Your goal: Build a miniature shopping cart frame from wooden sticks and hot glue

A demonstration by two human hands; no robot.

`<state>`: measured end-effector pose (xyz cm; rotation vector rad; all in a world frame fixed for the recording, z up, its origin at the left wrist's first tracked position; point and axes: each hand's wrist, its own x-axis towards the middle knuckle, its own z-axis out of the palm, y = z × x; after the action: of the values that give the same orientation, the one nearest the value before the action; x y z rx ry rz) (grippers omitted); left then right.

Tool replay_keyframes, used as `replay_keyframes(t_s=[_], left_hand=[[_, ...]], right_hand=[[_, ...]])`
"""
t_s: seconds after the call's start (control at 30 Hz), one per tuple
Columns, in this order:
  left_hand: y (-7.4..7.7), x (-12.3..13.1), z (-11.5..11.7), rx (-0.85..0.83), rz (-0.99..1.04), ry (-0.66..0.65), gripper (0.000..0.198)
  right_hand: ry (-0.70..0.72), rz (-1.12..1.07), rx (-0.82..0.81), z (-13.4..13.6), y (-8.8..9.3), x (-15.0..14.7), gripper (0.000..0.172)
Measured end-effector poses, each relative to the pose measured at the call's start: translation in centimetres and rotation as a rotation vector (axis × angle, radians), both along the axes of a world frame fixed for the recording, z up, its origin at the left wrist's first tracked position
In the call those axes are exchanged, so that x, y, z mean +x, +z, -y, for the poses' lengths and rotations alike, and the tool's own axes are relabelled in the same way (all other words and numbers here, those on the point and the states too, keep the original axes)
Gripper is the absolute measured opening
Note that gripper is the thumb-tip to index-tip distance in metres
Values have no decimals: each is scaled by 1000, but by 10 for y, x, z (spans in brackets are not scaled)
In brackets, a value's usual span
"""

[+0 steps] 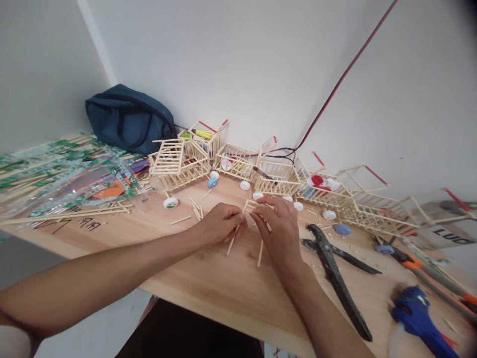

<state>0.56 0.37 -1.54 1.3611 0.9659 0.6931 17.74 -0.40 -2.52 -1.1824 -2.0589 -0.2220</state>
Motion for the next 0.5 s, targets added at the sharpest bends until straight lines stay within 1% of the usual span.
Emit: replay_keyframes(t_s=[0.2, 0.5], left_hand=[[0, 0, -1, -31, -8, 1, 24], [-3, -1, -2, -56, 13, -38, 22]], right_hand=[[10, -1, -11, 0, 0, -1, 12], [27, -6, -34, -1, -2, 0, 13]])
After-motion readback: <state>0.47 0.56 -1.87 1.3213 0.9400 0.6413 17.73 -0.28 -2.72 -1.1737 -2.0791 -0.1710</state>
